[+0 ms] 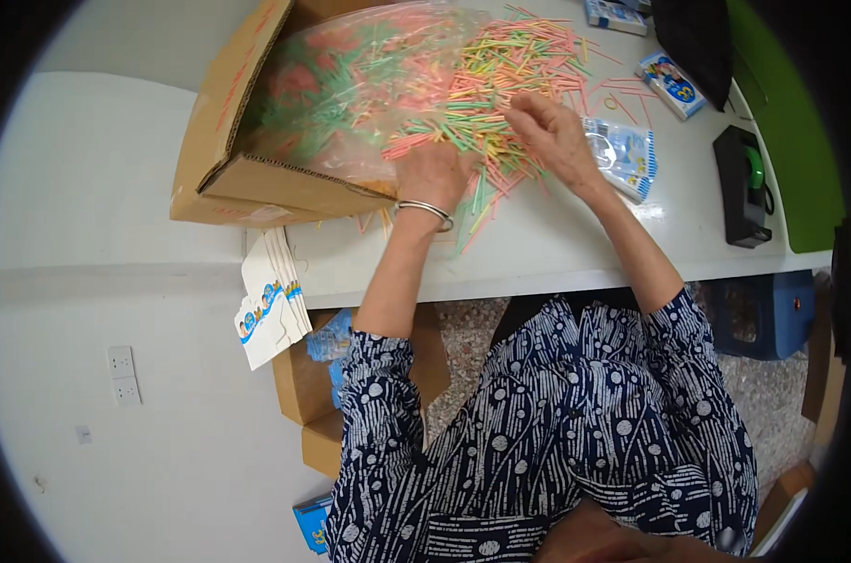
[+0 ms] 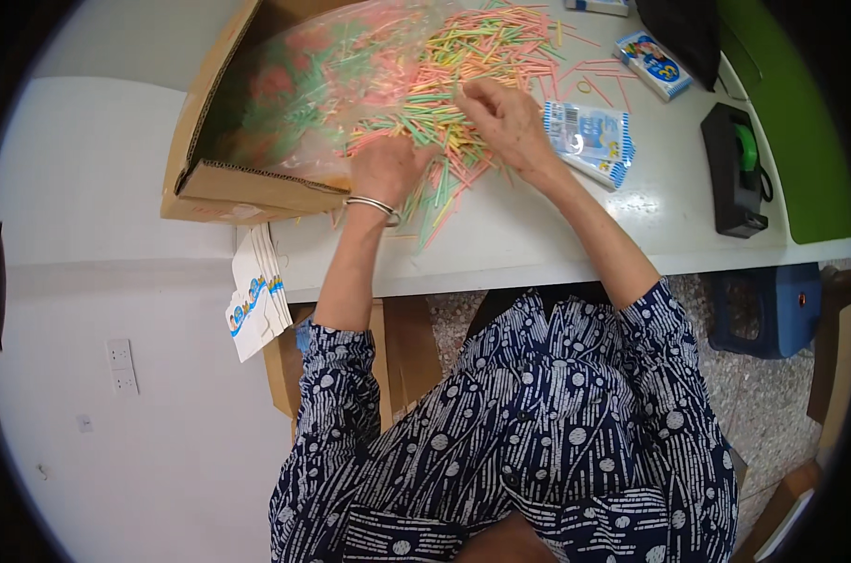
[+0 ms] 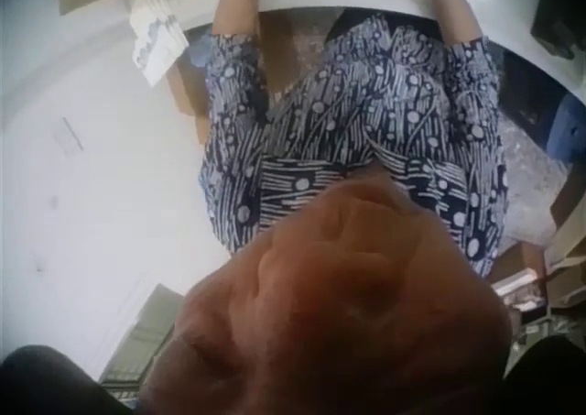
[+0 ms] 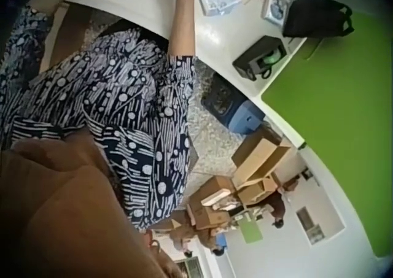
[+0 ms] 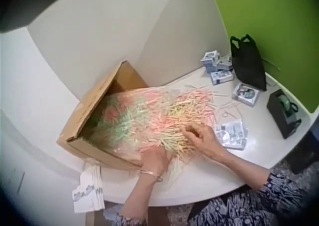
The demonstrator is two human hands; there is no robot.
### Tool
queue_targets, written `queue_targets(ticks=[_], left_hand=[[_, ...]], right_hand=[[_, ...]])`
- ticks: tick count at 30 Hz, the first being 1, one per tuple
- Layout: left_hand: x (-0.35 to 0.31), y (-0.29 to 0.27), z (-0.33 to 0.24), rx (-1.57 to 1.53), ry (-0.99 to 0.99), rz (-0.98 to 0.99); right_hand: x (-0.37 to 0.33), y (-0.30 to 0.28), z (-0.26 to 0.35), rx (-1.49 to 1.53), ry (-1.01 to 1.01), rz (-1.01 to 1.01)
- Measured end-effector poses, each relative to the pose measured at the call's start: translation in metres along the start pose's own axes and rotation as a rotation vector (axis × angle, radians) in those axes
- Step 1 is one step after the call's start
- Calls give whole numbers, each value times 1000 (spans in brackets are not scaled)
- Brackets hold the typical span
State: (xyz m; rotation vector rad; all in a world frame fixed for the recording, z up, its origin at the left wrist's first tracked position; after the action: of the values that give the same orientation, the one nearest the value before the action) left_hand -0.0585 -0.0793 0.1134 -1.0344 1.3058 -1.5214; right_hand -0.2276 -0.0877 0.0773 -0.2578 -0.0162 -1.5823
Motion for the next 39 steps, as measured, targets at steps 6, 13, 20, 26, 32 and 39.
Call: queue_targets(ticks=[6, 13, 20, 26, 32, 39], left_hand=[[44, -33, 0, -276, 15, -343], [25, -43, -50, -717, 545, -370], [23, -18, -40, -1249, 319, 351], [12, -23, -45, -1450, 364, 406], [6, -24, -60, -1420, 294, 379], [2, -14, -65, -1450, 221, 463]], right_hand=[[-1, 6, -4, -305, -245, -222], [10, -4, -23, -265, -257, -252], [8, -3, -17, -157, -174, -105], [-6, -14, 0, -228, -119, -37], [-14, -25, 6, -198, -88, 7], [-24, -31, 1, -370, -150, -49]])
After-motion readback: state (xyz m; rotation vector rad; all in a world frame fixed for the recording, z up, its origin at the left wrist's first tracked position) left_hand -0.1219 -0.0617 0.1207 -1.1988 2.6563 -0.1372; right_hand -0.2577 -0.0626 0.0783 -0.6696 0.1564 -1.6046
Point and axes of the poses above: each hand's wrist, its own x-axis towards the middle knuckle, its own y-axis out of the palm, z = x × y, the point moved 5 cm from there along x, towards the middle knuckle, and after that the axes turned 3 degrees about y, right-handed, at the moved point
